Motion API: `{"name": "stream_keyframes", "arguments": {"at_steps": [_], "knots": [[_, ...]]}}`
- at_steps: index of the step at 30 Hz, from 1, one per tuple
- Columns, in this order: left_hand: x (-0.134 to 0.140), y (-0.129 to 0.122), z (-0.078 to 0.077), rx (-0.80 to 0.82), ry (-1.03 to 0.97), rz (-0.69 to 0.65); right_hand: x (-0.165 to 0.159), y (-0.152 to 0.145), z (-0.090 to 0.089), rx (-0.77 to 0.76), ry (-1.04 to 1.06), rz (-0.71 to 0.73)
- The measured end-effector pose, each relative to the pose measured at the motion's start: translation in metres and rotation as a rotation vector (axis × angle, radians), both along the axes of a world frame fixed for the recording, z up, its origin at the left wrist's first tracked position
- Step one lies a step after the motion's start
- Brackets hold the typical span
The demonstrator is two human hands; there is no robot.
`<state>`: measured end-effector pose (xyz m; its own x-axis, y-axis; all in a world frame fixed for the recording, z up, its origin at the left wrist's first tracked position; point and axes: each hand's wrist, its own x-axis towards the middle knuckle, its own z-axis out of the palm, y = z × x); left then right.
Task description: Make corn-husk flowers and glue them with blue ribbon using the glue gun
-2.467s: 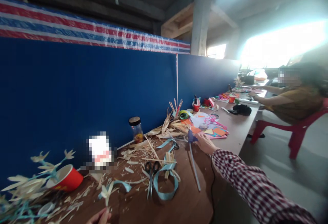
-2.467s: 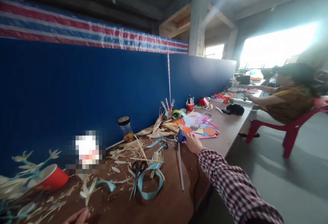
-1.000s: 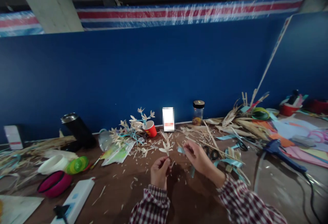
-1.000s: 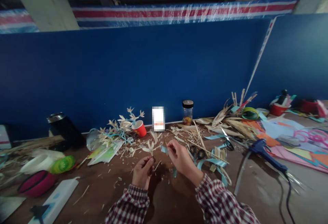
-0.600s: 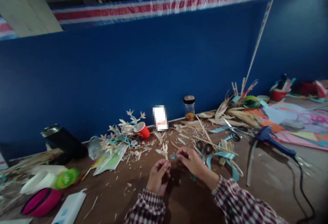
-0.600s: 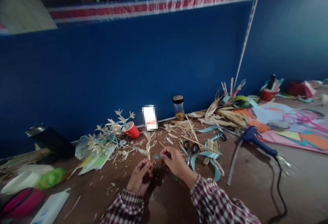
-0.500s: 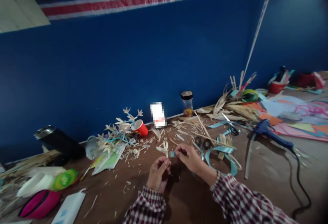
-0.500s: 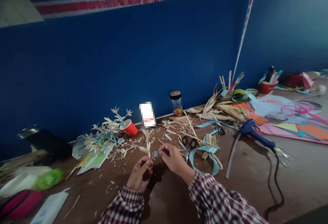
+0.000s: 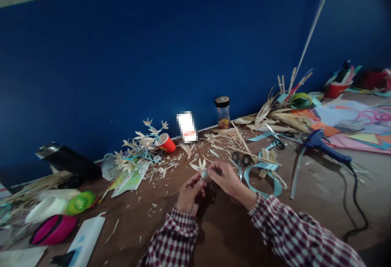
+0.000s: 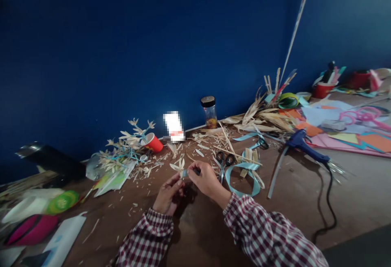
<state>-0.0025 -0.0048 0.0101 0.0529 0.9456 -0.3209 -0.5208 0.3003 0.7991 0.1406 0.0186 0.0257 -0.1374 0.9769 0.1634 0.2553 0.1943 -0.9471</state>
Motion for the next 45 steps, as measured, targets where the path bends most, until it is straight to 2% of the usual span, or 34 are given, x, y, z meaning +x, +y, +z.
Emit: {"name": "stream_keyframes", "arguments": {"at_steps": [13,26,30,35,45], "knots": [[0.002,0.000,-0.002,0.009,0.022,-0.023,-0.001,0.000,-0.003,0.019,0.045,0.015],[0.002,0.000,-0.007,0.014,0.041,0.023,-0.001,-0.002,0.002,0.015,0.058,0.031],[0.004,0.000,-0.010,0.056,0.092,0.045,-0.001,-0.002,0.001,0.030,0.085,0.044],[0.006,-0.001,-0.009,0.067,0.160,0.065,-0.002,-0.001,-0.002,-0.023,0.101,0.074],[0.013,0.000,-0.022,0.188,0.433,0.206,-0.003,-0.002,-0.005,-0.046,0.036,-0.028]]}}
